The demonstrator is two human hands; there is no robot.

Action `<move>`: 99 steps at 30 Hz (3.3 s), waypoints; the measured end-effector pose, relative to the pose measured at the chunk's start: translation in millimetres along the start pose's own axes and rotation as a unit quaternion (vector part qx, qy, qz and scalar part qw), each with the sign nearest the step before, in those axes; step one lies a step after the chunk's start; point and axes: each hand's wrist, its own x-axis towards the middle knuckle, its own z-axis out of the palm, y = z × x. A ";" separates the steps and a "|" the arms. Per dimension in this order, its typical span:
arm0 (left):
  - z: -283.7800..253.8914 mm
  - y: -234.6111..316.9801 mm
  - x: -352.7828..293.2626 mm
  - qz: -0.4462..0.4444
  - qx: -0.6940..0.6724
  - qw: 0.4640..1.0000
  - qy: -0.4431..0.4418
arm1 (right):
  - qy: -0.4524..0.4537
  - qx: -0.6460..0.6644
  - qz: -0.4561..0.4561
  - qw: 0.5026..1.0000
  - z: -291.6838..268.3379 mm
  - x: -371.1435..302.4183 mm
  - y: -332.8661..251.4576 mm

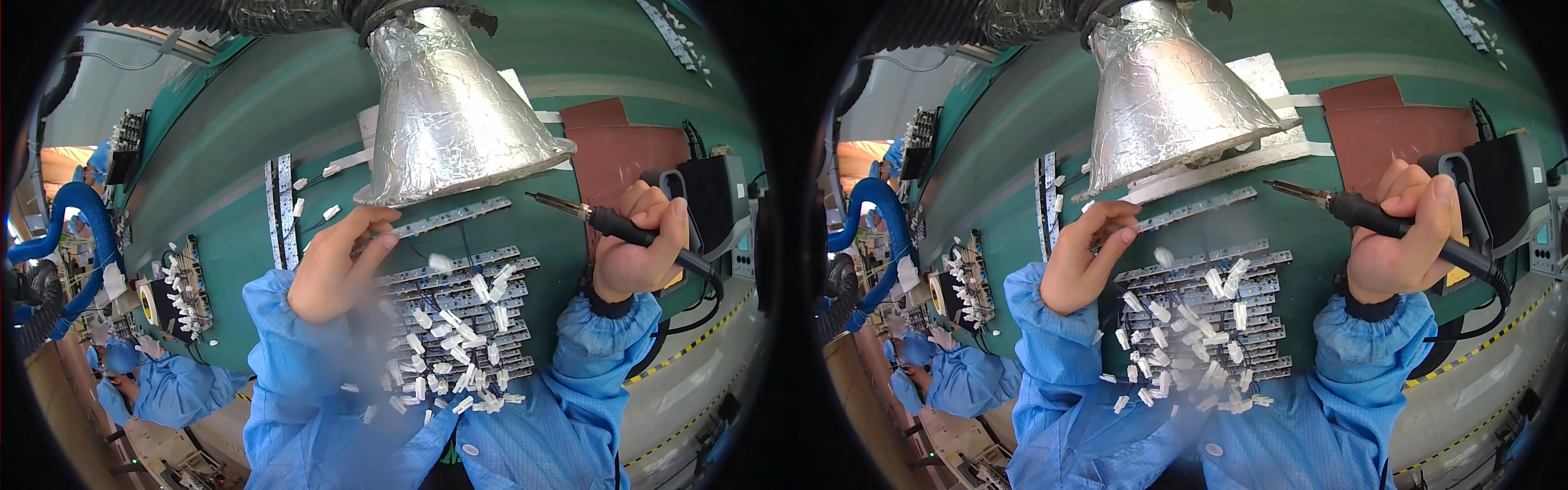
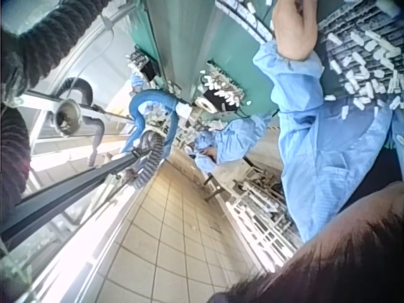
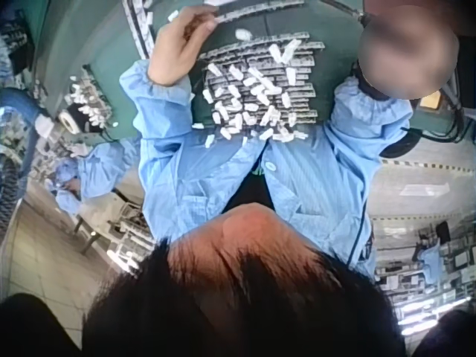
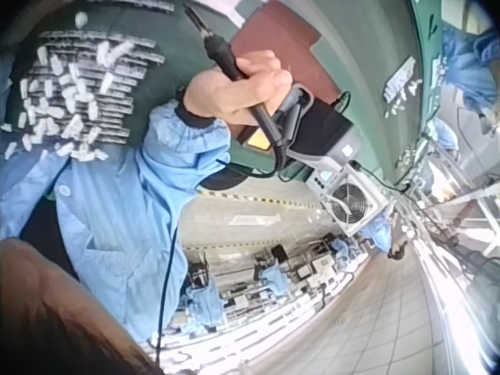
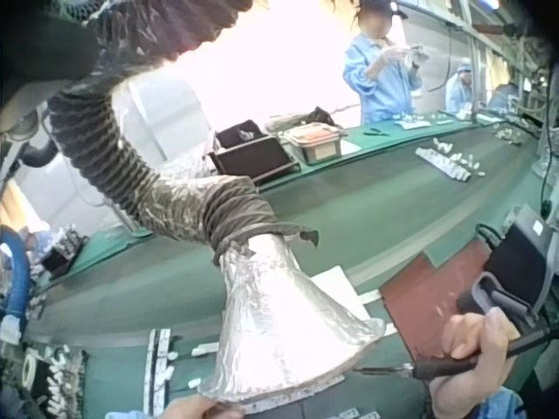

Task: Soldering small electronic components onto LED strips at a manual assembly station.

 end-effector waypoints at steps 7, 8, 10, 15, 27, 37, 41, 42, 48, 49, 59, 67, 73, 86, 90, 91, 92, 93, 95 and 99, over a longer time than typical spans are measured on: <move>2.9 4.2 1.7 0.059 -0.035 0.998 0.013 | 0.012 0.021 -0.053 0.998 8.7 -5.2 -14.4; 4.0 0.1 1.6 0.097 -0.056 0.994 0.008 | -0.032 0.019 -0.062 0.997 8.5 -9.7 -17.6; 4.2 -1.6 0.5 0.115 -0.048 0.992 0.010 | -0.078 0.010 -0.094 0.992 18.1 -21.5 -21.3; 14.6 7.1 -7.5 0.131 0.009 0.990 0.055 | -0.215 -0.003 -0.157 0.964 38.7 -42.0 -25.0; 21.8 19.4 -16.7 0.177 0.085 0.977 0.087 | -0.272 0.006 -0.138 0.952 48.6 -58.9 -18.2; 22.2 20.8 -16.8 0.183 0.089 0.975 0.088 | -0.280 0.004 -0.130 0.951 51.5 -58.9 -16.5; 23.5 19.9 -16.3 0.188 0.086 0.974 0.090 | -0.277 0.002 -0.130 0.952 51.1 -59.7 -17.0; 23.4 20.1 -16.4 0.193 0.085 0.973 0.090 | -0.279 0.002 -0.131 0.951 51.2 -59.5 -17.3; 23.9 20.8 -16.8 0.186 0.090 0.974 0.094 | -0.281 -0.001 -0.134 0.950 51.6 -60.1 -16.0; 24.0 20.8 -16.9 0.186 0.090 0.974 0.094 | -0.284 -0.003 -0.134 0.949 51.3 -59.7 -15.9; 23.5 20.7 -19.2 0.151 0.097 0.978 0.106 | -0.270 0.036 -0.140 0.952 48.2 -56.3 -12.7; 20.8 5.6 -16.8 0.110 0.068 0.986 0.108 | -0.170 -0.088 -0.034 0.981 23.9 -40.8 -11.3; 22.1 0.4 -15.5 0.141 0.084 0.978 0.125 | -0.202 -0.131 -0.058 0.969 24.6 -42.8 -6.1; 24.2 2.6 -17.7 0.156 0.104 0.973 0.133 | -0.235 -0.120 -0.058 0.963 26.7 -42.8 -2.0; 24.7 3.3 -17.1 0.156 0.100 0.974 0.133 | -0.235 -0.118 -0.062 0.963 28.3 -42.3 -2.6; 25.0 3.5 -17.0 0.156 0.100 0.974 0.132 | -0.235 -0.119 -0.062 0.963 27.9 -42.5 -2.3; 24.8 4.0 -17.5 0.152 0.100 0.975 0.131 | -0.234 -0.122 -0.060 0.963 28.0 -42.7 -2.2; 24.7 4.3 -17.9 0.147 0.100 0.975 0.130 | -0.232 -0.125 -0.058 0.963 28.1 -43.0 -2.0; 24.8 5.3 -17.9 0.145 0.100 0.976 0.131 | -0.227 -0.132 -0.056 0.963 28.4 -43.8 -2.3; 26.0 4.9 -18.0 0.142 0.096 0.976 0.131 | -0.223 -0.131 -0.053 0.964 28.0 -44.1 -2.4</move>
